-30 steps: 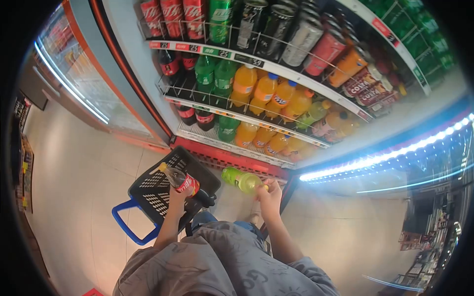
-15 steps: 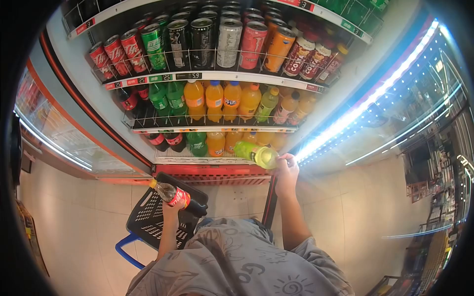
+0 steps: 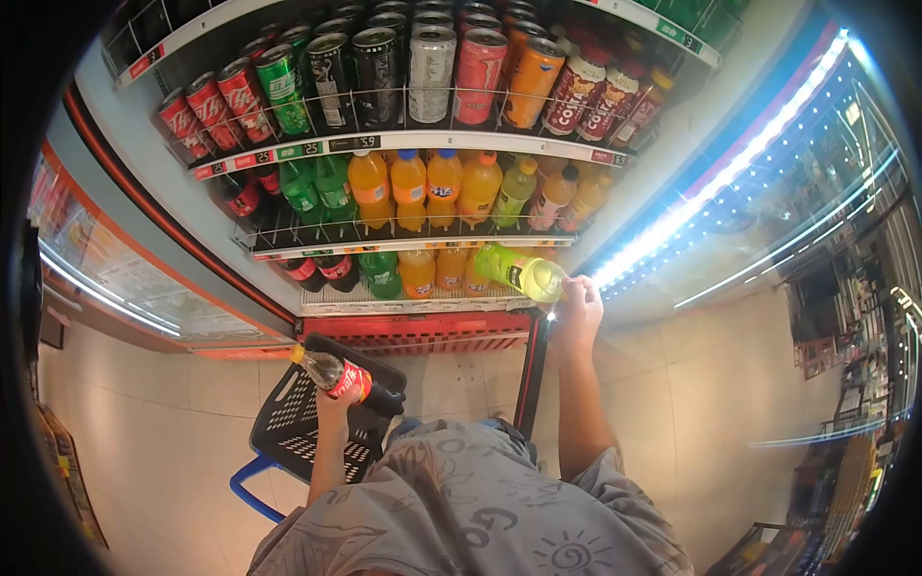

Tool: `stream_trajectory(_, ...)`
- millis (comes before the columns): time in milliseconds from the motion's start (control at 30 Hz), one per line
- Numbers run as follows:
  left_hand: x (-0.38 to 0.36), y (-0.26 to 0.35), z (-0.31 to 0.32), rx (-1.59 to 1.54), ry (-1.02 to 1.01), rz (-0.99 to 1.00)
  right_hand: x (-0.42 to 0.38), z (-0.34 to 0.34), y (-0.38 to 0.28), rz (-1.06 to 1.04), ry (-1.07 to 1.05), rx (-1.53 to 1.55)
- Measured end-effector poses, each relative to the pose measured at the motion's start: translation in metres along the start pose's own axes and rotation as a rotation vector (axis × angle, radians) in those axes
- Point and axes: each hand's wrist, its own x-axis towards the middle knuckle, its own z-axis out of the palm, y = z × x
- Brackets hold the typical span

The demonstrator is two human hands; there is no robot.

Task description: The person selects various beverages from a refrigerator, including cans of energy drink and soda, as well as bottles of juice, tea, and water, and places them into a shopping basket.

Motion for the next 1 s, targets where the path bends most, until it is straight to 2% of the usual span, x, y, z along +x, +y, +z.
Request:
stream_trajectory(133, 0.001, -0.002, 0.0, 0.014, 0.007, 0.007, 0.027, 0.008, -0.002, -0.124, 0.042, -0.071)
stream_trajectory(367, -0.006, 0.006, 0.006, 0.001, 0.04, 0.022, 0.061, 0.016, -0.012, -0.208, -0.023, -0.069)
stream_trajectory(667, -0.009, 0.008, 0.007, 0.01, 0.058, 0.003, 0.103, 0.019, 0.001, -0.122, -0.028, -0.199)
stream_trajectory(1000, -0.007, 0.0, 0.0, 0.002, 0.062, -0.019, 0.094, 0.037, -0.007, -0.132, 0.021, -0.182)
